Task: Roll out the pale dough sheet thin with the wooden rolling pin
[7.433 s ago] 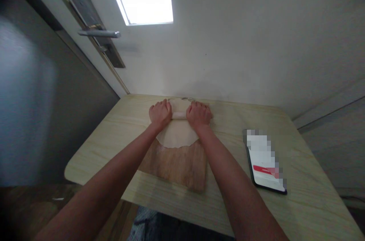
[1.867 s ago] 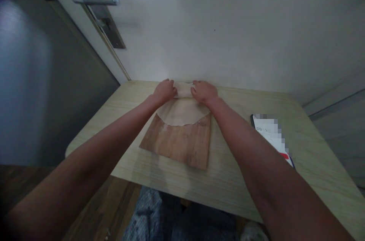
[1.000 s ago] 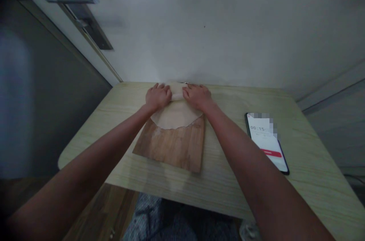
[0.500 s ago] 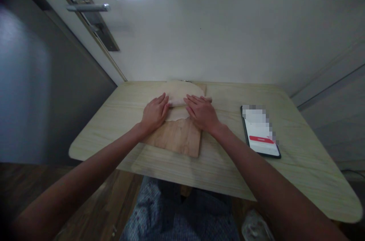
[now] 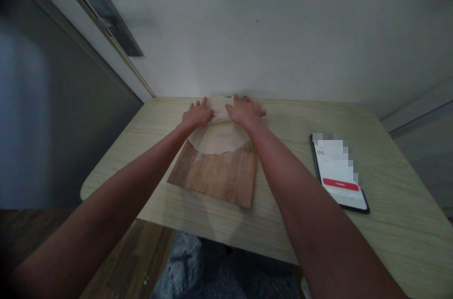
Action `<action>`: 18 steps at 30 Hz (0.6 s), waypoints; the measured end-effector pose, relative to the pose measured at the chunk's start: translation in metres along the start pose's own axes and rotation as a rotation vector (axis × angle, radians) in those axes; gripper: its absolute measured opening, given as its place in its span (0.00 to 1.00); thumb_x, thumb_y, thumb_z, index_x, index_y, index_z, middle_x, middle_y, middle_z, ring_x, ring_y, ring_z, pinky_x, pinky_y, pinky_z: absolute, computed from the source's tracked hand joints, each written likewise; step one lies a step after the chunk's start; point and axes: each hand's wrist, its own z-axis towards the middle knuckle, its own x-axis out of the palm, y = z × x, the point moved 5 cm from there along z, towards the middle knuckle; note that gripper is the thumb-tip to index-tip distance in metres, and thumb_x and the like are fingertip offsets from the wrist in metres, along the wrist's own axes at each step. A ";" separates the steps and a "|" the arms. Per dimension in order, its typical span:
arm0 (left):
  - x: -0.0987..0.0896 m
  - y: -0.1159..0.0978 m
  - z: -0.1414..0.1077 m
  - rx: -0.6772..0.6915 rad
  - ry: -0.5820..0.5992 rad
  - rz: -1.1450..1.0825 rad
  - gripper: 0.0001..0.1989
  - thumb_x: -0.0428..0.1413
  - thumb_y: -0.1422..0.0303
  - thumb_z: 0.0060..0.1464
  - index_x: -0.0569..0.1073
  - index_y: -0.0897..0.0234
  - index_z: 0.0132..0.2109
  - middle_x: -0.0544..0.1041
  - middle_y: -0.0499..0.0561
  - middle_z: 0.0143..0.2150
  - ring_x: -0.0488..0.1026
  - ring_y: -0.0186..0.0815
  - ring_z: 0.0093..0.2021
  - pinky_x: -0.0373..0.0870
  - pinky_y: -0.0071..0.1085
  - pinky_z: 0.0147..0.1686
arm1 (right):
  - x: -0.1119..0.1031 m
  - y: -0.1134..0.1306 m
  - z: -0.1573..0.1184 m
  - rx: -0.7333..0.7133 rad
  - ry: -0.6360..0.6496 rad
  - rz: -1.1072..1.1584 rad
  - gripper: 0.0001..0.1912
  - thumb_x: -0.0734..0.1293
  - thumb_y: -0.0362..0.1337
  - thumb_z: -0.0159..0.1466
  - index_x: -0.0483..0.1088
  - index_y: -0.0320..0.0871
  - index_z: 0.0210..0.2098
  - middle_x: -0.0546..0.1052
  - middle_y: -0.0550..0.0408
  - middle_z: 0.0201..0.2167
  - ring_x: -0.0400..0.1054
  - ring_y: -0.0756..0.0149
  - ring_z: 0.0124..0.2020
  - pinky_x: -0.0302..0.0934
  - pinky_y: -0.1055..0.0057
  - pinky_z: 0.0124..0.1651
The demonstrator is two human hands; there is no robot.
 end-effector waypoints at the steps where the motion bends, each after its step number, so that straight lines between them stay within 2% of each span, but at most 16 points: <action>1: 0.001 0.002 0.006 -0.029 0.040 -0.012 0.28 0.41 0.62 0.52 0.52 0.66 0.59 0.58 0.62 0.59 0.54 0.52 0.58 0.57 0.49 0.49 | 0.001 0.000 0.006 -0.003 0.033 -0.016 0.30 0.48 0.48 0.62 0.47 0.41 0.60 0.54 0.41 0.59 0.51 0.49 0.56 0.50 0.49 0.50; 3: 0.004 0.004 0.015 -0.069 0.073 -0.027 0.27 0.41 0.62 0.51 0.55 0.66 0.58 0.61 0.63 0.57 0.56 0.53 0.56 0.58 0.49 0.48 | 0.005 0.000 0.016 -0.031 0.098 -0.041 0.30 0.47 0.47 0.62 0.46 0.42 0.60 0.52 0.40 0.60 0.48 0.49 0.58 0.49 0.49 0.51; 6: 0.003 0.004 0.021 -0.089 0.024 -0.013 0.25 0.39 0.61 0.52 0.60 0.67 0.54 0.66 0.64 0.53 0.61 0.52 0.53 0.61 0.47 0.45 | 0.008 0.002 0.022 -0.107 0.131 -0.050 0.28 0.46 0.45 0.62 0.47 0.42 0.60 0.56 0.40 0.57 0.48 0.50 0.58 0.50 0.51 0.51; 10: -0.001 -0.002 0.016 -0.044 -0.073 0.061 0.24 0.38 0.62 0.53 0.62 0.70 0.53 0.67 0.64 0.51 0.62 0.51 0.52 0.61 0.45 0.45 | 0.006 0.004 0.019 -0.131 0.050 -0.050 0.26 0.47 0.42 0.62 0.52 0.42 0.58 0.61 0.40 0.54 0.53 0.51 0.55 0.51 0.52 0.50; 14: -0.005 -0.009 -0.002 0.034 -0.169 0.124 0.24 0.38 0.63 0.55 0.57 0.68 0.56 0.62 0.62 0.55 0.56 0.49 0.56 0.58 0.45 0.48 | 0.005 0.005 0.007 -0.152 -0.033 -0.068 0.25 0.48 0.40 0.62 0.54 0.41 0.57 0.55 0.40 0.58 0.50 0.49 0.57 0.50 0.51 0.50; 18: -0.002 -0.014 -0.025 0.143 -0.177 0.147 0.23 0.33 0.61 0.58 0.63 0.64 0.52 0.62 0.59 0.56 0.58 0.46 0.55 0.59 0.43 0.47 | 0.003 0.007 -0.014 -0.220 -0.136 -0.059 0.24 0.47 0.38 0.62 0.61 0.38 0.52 0.55 0.41 0.58 0.50 0.52 0.57 0.51 0.52 0.50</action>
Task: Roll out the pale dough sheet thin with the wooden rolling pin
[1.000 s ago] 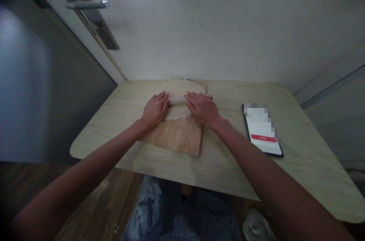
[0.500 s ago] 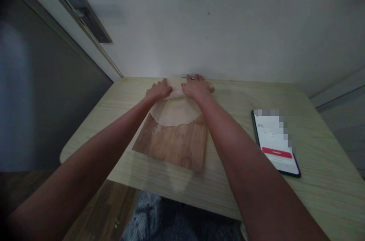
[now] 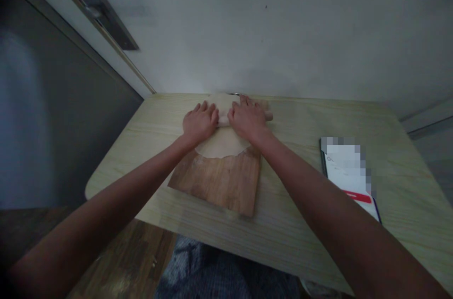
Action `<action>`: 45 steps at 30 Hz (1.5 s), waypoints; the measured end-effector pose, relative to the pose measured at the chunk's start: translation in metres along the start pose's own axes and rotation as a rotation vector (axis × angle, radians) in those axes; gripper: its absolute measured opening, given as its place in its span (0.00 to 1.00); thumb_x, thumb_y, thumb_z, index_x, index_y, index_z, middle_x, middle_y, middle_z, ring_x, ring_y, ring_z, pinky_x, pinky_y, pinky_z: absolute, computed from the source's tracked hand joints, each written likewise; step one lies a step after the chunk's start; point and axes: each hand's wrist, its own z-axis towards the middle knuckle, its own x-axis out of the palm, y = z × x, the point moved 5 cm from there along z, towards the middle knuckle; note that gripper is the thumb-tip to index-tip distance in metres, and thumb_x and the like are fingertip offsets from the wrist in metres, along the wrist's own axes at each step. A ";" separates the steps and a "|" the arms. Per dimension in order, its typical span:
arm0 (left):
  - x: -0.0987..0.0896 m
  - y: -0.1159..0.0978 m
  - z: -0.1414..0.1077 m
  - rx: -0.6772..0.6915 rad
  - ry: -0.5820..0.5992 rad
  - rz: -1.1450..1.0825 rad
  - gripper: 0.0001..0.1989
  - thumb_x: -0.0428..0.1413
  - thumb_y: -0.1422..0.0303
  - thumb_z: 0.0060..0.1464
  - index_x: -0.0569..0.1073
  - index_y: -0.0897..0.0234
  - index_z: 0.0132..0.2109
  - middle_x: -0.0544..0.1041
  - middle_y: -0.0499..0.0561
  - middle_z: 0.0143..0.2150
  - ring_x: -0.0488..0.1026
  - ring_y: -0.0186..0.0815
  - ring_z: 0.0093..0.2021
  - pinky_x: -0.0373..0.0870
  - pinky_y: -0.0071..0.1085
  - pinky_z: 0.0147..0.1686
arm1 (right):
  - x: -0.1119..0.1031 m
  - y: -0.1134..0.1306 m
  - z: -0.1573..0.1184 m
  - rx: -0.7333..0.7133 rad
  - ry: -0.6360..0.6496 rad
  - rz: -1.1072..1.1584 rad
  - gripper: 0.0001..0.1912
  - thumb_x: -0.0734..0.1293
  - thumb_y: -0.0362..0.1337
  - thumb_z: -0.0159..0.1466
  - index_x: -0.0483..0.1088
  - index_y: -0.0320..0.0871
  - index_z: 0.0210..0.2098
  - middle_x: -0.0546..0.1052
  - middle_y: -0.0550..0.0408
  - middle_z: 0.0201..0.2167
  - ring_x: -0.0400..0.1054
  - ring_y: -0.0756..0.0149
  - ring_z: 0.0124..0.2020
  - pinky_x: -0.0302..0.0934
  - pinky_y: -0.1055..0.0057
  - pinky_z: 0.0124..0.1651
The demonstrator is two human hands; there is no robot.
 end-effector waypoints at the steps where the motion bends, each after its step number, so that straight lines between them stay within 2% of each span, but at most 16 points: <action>1: -0.001 -0.001 -0.005 0.022 -0.016 -0.005 0.24 0.32 0.60 0.58 0.64 0.64 0.51 0.63 0.58 0.56 0.58 0.45 0.55 0.59 0.42 0.47 | -0.001 0.001 -0.006 -0.017 -0.027 0.002 0.23 0.47 0.38 0.62 0.62 0.38 0.51 0.56 0.41 0.58 0.51 0.53 0.57 0.51 0.53 0.51; 4: -0.002 -0.003 -0.022 0.064 -0.070 -0.034 0.24 0.32 0.59 0.59 0.62 0.63 0.53 0.63 0.56 0.56 0.58 0.42 0.55 0.58 0.41 0.49 | -0.003 0.004 -0.023 -0.058 -0.089 0.009 0.23 0.48 0.38 0.62 0.63 0.38 0.51 0.59 0.44 0.57 0.51 0.55 0.57 0.49 0.53 0.53; 9: -0.004 -0.006 -0.057 0.155 -0.116 -0.087 0.21 0.33 0.65 0.60 0.61 0.62 0.55 0.62 0.50 0.58 0.55 0.38 0.58 0.52 0.40 0.54 | -0.003 0.008 -0.061 -0.141 -0.163 0.036 0.22 0.49 0.37 0.63 0.61 0.40 0.52 0.61 0.50 0.56 0.50 0.59 0.57 0.42 0.56 0.57; 15: -0.011 -0.010 -0.098 0.214 -0.125 -0.130 0.20 0.36 0.69 0.58 0.60 0.63 0.55 0.63 0.50 0.57 0.57 0.35 0.57 0.46 0.39 0.57 | -0.002 0.012 -0.101 -0.177 -0.202 0.058 0.22 0.50 0.36 0.62 0.58 0.38 0.54 0.59 0.50 0.57 0.50 0.60 0.58 0.39 0.57 0.58; 22: -0.020 -0.015 -0.124 0.262 -0.083 -0.119 0.21 0.37 0.70 0.57 0.58 0.65 0.56 0.64 0.53 0.55 0.58 0.35 0.55 0.48 0.38 0.56 | -0.002 0.016 -0.128 -0.204 -0.195 0.078 0.25 0.51 0.35 0.61 0.55 0.38 0.57 0.58 0.48 0.58 0.47 0.59 0.59 0.41 0.55 0.58; 26: -0.018 -0.017 -0.139 0.297 -0.093 -0.117 0.22 0.38 0.70 0.57 0.55 0.66 0.58 0.60 0.54 0.58 0.54 0.37 0.58 0.47 0.39 0.57 | -0.003 0.017 -0.145 -0.214 -0.205 0.068 0.25 0.51 0.35 0.61 0.54 0.36 0.57 0.56 0.48 0.59 0.45 0.60 0.60 0.40 0.56 0.59; 29: -0.020 -0.018 -0.146 0.324 -0.118 -0.121 0.21 0.39 0.69 0.57 0.57 0.67 0.57 0.60 0.55 0.58 0.54 0.39 0.58 0.47 0.40 0.56 | -0.008 0.016 -0.152 -0.229 -0.210 0.071 0.24 0.51 0.35 0.61 0.55 0.37 0.56 0.57 0.49 0.58 0.47 0.60 0.59 0.41 0.55 0.58; 31: -0.022 -0.019 -0.143 0.342 -0.116 -0.140 0.19 0.39 0.68 0.57 0.61 0.67 0.55 0.63 0.56 0.56 0.58 0.39 0.55 0.52 0.39 0.54 | -0.015 0.013 -0.148 -0.238 -0.206 0.085 0.22 0.51 0.35 0.61 0.60 0.38 0.53 0.63 0.49 0.55 0.54 0.60 0.55 0.43 0.56 0.57; 34: -0.023 -0.019 -0.123 0.347 -0.064 -0.178 0.17 0.38 0.67 0.58 0.70 0.66 0.42 0.71 0.56 0.43 0.67 0.37 0.43 0.62 0.34 0.44 | -0.024 0.005 -0.123 -0.212 -0.180 0.097 0.20 0.50 0.36 0.62 0.66 0.37 0.46 0.72 0.47 0.43 0.63 0.60 0.45 0.49 0.60 0.52; 35: -0.023 -0.018 -0.113 0.337 -0.049 -0.185 0.17 0.38 0.66 0.58 0.71 0.66 0.37 0.71 0.55 0.39 0.68 0.36 0.39 0.64 0.33 0.40 | -0.026 0.001 -0.111 -0.193 -0.172 0.100 0.20 0.50 0.36 0.61 0.66 0.36 0.46 0.72 0.45 0.42 0.63 0.60 0.44 0.53 0.62 0.49; 37: -0.021 -0.017 -0.091 0.336 -0.041 -0.201 0.15 0.42 0.66 0.57 0.70 0.67 0.33 0.71 0.54 0.36 0.68 0.35 0.36 0.64 0.31 0.37 | -0.028 -0.006 -0.086 -0.174 -0.181 0.099 0.21 0.50 0.36 0.61 0.64 0.34 0.49 0.70 0.43 0.46 0.62 0.59 0.47 0.54 0.63 0.48; 39: -0.016 -0.018 -0.071 0.357 -0.029 -0.238 0.12 0.45 0.67 0.55 0.70 0.67 0.32 0.71 0.54 0.36 0.68 0.34 0.36 0.64 0.30 0.38 | -0.026 -0.014 -0.064 -0.105 -0.188 0.092 0.23 0.49 0.37 0.62 0.61 0.33 0.51 0.67 0.42 0.49 0.59 0.59 0.50 0.54 0.62 0.49; 41: -0.012 -0.015 -0.055 0.325 -0.054 -0.295 0.08 0.48 0.68 0.52 0.69 0.68 0.35 0.71 0.54 0.39 0.68 0.34 0.39 0.63 0.29 0.41 | -0.018 -0.019 -0.047 -0.069 -0.131 0.075 0.25 0.49 0.39 0.62 0.57 0.32 0.54 0.64 0.40 0.53 0.56 0.58 0.53 0.52 0.61 0.51; 45: -0.004 0.004 -0.033 0.050 -0.093 -0.315 0.16 0.48 0.67 0.51 0.65 0.72 0.46 0.70 0.59 0.45 0.66 0.37 0.45 0.62 0.31 0.46 | -0.001 -0.025 -0.033 -0.003 0.017 0.029 0.29 0.50 0.45 0.62 0.51 0.34 0.58 0.56 0.38 0.58 0.49 0.53 0.58 0.47 0.54 0.54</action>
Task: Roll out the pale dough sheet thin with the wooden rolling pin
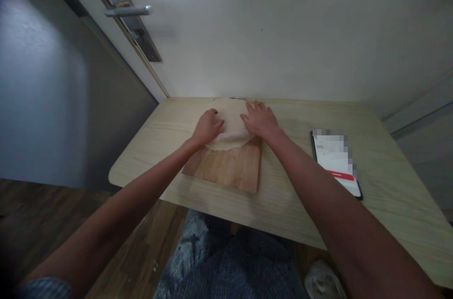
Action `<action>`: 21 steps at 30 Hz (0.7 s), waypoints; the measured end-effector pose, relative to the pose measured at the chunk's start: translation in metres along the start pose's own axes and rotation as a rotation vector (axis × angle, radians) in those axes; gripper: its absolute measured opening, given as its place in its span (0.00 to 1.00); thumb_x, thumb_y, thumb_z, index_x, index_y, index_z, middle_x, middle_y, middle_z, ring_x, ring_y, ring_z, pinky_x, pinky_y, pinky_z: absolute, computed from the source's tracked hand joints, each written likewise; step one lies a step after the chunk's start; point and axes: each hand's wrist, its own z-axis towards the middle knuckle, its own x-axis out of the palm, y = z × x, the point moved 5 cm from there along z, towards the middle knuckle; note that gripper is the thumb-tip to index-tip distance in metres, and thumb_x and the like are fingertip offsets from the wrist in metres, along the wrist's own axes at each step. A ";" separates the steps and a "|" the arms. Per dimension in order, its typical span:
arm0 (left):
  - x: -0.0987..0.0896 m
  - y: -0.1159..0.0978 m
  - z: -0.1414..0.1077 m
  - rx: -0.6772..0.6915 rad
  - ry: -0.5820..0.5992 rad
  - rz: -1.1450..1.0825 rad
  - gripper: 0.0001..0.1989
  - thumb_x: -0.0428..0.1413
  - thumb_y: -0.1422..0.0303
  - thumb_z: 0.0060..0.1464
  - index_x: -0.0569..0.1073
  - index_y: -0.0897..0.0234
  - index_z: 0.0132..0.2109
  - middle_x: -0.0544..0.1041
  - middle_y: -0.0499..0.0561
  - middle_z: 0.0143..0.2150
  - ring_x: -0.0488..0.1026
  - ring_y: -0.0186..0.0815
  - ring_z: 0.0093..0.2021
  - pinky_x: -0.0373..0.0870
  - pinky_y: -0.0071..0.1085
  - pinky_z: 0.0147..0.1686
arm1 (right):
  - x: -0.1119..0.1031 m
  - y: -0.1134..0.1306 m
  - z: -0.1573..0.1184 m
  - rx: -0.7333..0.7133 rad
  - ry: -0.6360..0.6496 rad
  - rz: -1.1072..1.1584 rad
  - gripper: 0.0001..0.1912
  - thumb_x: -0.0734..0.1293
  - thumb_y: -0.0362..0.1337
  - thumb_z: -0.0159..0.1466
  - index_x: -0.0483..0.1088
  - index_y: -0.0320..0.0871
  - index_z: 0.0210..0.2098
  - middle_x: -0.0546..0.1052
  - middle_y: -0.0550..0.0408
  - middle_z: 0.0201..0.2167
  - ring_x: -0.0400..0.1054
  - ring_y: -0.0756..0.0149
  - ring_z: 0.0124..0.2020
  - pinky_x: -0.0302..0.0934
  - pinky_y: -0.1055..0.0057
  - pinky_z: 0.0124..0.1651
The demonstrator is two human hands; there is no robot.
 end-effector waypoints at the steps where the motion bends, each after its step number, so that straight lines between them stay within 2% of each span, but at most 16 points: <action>1: 0.001 0.005 0.003 -0.068 0.008 0.021 0.16 0.46 0.67 0.52 0.64 0.73 0.46 0.70 0.59 0.45 0.66 0.38 0.46 0.61 0.32 0.46 | 0.002 -0.001 0.001 0.010 0.022 -0.003 0.30 0.50 0.46 0.62 0.50 0.35 0.58 0.54 0.39 0.58 0.47 0.52 0.59 0.46 0.52 0.54; 3: 0.004 0.011 0.007 -0.137 0.038 0.065 0.17 0.42 0.67 0.54 0.64 0.74 0.47 0.69 0.61 0.46 0.65 0.39 0.48 0.60 0.33 0.48 | 0.005 -0.002 0.003 0.024 0.056 -0.004 0.31 0.49 0.48 0.62 0.48 0.37 0.59 0.52 0.39 0.60 0.44 0.51 0.60 0.44 0.50 0.55; 5: 0.007 0.010 0.009 -0.131 0.082 0.110 0.19 0.40 0.66 0.56 0.63 0.74 0.50 0.67 0.62 0.50 0.61 0.41 0.52 0.56 0.35 0.51 | 0.006 -0.002 0.003 0.034 0.091 -0.007 0.31 0.47 0.49 0.62 0.47 0.37 0.60 0.50 0.39 0.60 0.41 0.50 0.60 0.43 0.48 0.55; 9: 0.014 0.002 -0.001 -0.109 0.245 0.173 0.27 0.37 0.58 0.57 0.53 0.69 0.59 0.50 0.64 0.61 0.45 0.49 0.61 0.49 0.47 0.54 | 0.005 0.000 -0.004 0.019 0.133 -0.015 0.31 0.46 0.51 0.62 0.47 0.40 0.60 0.48 0.43 0.61 0.36 0.51 0.61 0.40 0.47 0.56; 11: 0.014 -0.005 -0.011 -0.084 0.296 0.185 0.28 0.34 0.56 0.57 0.48 0.66 0.61 0.46 0.62 0.63 0.41 0.49 0.62 0.47 0.49 0.54 | 0.003 0.003 -0.012 -0.006 0.124 -0.027 0.30 0.45 0.51 0.63 0.49 0.42 0.59 0.49 0.45 0.61 0.36 0.51 0.62 0.40 0.47 0.56; 16: 0.003 -0.026 -0.036 0.042 0.226 0.262 0.27 0.33 0.55 0.58 0.46 0.60 0.61 0.46 0.55 0.64 0.38 0.45 0.63 0.40 0.49 0.57 | -0.001 0.008 -0.036 -0.055 0.081 -0.070 0.28 0.45 0.50 0.63 0.52 0.45 0.58 0.51 0.48 0.61 0.40 0.53 0.61 0.42 0.49 0.55; 21: -0.004 -0.039 -0.057 0.114 0.192 0.278 0.26 0.35 0.57 0.58 0.49 0.59 0.61 0.50 0.54 0.63 0.40 0.43 0.63 0.39 0.47 0.58 | -0.003 0.011 -0.057 -0.075 0.015 -0.096 0.26 0.46 0.47 0.63 0.55 0.45 0.57 0.54 0.48 0.59 0.45 0.54 0.59 0.45 0.52 0.54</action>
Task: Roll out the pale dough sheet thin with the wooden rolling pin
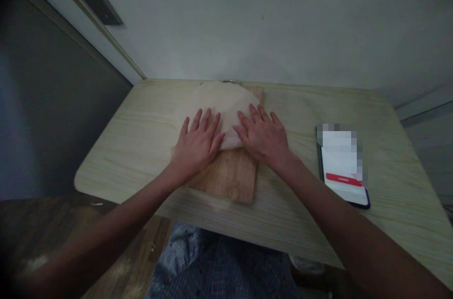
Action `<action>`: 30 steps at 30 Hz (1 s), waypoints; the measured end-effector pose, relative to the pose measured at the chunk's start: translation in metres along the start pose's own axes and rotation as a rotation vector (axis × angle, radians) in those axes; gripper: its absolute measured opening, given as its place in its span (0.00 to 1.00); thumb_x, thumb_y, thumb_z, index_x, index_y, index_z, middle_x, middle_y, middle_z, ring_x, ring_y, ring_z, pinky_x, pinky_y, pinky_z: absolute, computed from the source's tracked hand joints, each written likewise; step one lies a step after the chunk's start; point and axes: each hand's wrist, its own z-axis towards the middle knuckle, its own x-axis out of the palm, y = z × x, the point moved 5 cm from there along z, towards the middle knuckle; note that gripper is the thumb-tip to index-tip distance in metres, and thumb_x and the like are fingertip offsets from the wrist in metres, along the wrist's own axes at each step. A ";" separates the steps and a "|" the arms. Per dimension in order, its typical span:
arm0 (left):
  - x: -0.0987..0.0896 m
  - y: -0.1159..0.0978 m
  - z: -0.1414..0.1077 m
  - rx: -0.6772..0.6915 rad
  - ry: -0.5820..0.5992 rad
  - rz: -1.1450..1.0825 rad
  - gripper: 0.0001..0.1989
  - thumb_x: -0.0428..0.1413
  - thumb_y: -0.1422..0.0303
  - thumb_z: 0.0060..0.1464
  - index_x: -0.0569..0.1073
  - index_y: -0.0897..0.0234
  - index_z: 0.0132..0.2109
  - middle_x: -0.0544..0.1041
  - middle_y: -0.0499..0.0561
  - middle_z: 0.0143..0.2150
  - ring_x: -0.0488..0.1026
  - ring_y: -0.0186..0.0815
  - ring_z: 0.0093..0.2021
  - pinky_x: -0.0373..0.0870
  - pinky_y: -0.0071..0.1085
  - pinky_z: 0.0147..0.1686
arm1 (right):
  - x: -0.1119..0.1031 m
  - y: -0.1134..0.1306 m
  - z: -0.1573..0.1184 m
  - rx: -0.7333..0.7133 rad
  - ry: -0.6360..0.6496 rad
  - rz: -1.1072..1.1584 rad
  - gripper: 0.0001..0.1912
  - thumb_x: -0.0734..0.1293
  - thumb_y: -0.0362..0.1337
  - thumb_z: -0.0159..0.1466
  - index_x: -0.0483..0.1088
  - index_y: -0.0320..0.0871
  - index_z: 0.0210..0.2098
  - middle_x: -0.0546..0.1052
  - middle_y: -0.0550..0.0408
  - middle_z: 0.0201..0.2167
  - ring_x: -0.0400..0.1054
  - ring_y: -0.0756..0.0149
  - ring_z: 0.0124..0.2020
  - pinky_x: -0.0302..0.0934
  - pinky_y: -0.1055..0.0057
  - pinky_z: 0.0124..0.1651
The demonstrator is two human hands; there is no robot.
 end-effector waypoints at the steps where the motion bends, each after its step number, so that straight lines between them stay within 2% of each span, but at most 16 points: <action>1: -0.001 -0.002 -0.003 0.009 -0.002 -0.006 0.26 0.35 0.57 0.58 0.49 0.60 0.61 0.50 0.54 0.63 0.41 0.42 0.63 0.39 0.46 0.58 | 0.000 0.001 -0.004 0.001 -0.014 0.000 0.26 0.46 0.46 0.64 0.55 0.45 0.57 0.55 0.48 0.59 0.46 0.54 0.59 0.46 0.52 0.54; 6: 0.003 -0.007 -0.021 0.040 -0.012 -0.050 0.26 0.34 0.59 0.58 0.50 0.65 0.60 0.52 0.56 0.62 0.44 0.41 0.62 0.41 0.43 0.58 | -0.001 0.005 -0.023 0.007 -0.070 0.001 0.26 0.46 0.45 0.63 0.56 0.43 0.56 0.56 0.47 0.59 0.47 0.55 0.59 0.46 0.54 0.54; 10: 0.007 -0.013 -0.040 0.075 -0.075 -0.064 0.27 0.34 0.59 0.58 0.51 0.69 0.60 0.52 0.59 0.62 0.45 0.41 0.62 0.43 0.43 0.58 | -0.003 0.009 -0.043 -0.012 -0.117 0.010 0.25 0.48 0.44 0.63 0.57 0.41 0.56 0.57 0.49 0.59 0.47 0.57 0.59 0.44 0.55 0.55; 16: 0.010 -0.030 -0.076 0.116 -0.169 -0.034 0.28 0.37 0.58 0.57 0.49 0.68 0.61 0.48 0.55 0.63 0.40 0.39 0.63 0.41 0.44 0.59 | 0.001 0.012 -0.081 -0.055 -0.201 0.003 0.25 0.49 0.45 0.63 0.54 0.46 0.57 0.56 0.53 0.59 0.45 0.59 0.60 0.40 0.54 0.57; 19: 0.010 -0.033 -0.083 0.130 -0.178 -0.024 0.29 0.36 0.57 0.57 0.49 0.69 0.61 0.47 0.56 0.64 0.39 0.39 0.63 0.40 0.44 0.59 | 0.004 0.011 -0.088 -0.056 -0.213 -0.003 0.25 0.48 0.45 0.63 0.51 0.46 0.58 0.54 0.53 0.60 0.44 0.59 0.60 0.39 0.53 0.58; 23: 0.007 -0.026 -0.065 0.114 -0.166 -0.003 0.27 0.34 0.58 0.58 0.50 0.67 0.60 0.50 0.55 0.63 0.42 0.39 0.63 0.41 0.44 0.59 | 0.002 0.011 -0.069 -0.032 -0.200 -0.018 0.25 0.47 0.44 0.64 0.53 0.44 0.58 0.55 0.51 0.60 0.45 0.58 0.60 0.39 0.52 0.57; 26: 0.005 -0.016 -0.040 0.036 -0.160 0.032 0.25 0.32 0.59 0.59 0.51 0.65 0.60 0.52 0.55 0.62 0.44 0.41 0.62 0.43 0.44 0.58 | -0.002 0.010 -0.043 0.022 -0.175 -0.032 0.25 0.46 0.45 0.64 0.54 0.44 0.57 0.54 0.50 0.60 0.45 0.57 0.60 0.39 0.50 0.57; 30: 0.001 -0.003 -0.004 -0.061 -0.130 0.035 0.26 0.31 0.57 0.59 0.52 0.66 0.59 0.54 0.58 0.61 0.48 0.43 0.61 0.51 0.42 0.54 | -0.005 0.006 -0.006 0.097 -0.140 -0.017 0.27 0.44 0.46 0.64 0.51 0.42 0.59 0.54 0.46 0.60 0.44 0.55 0.60 0.38 0.48 0.57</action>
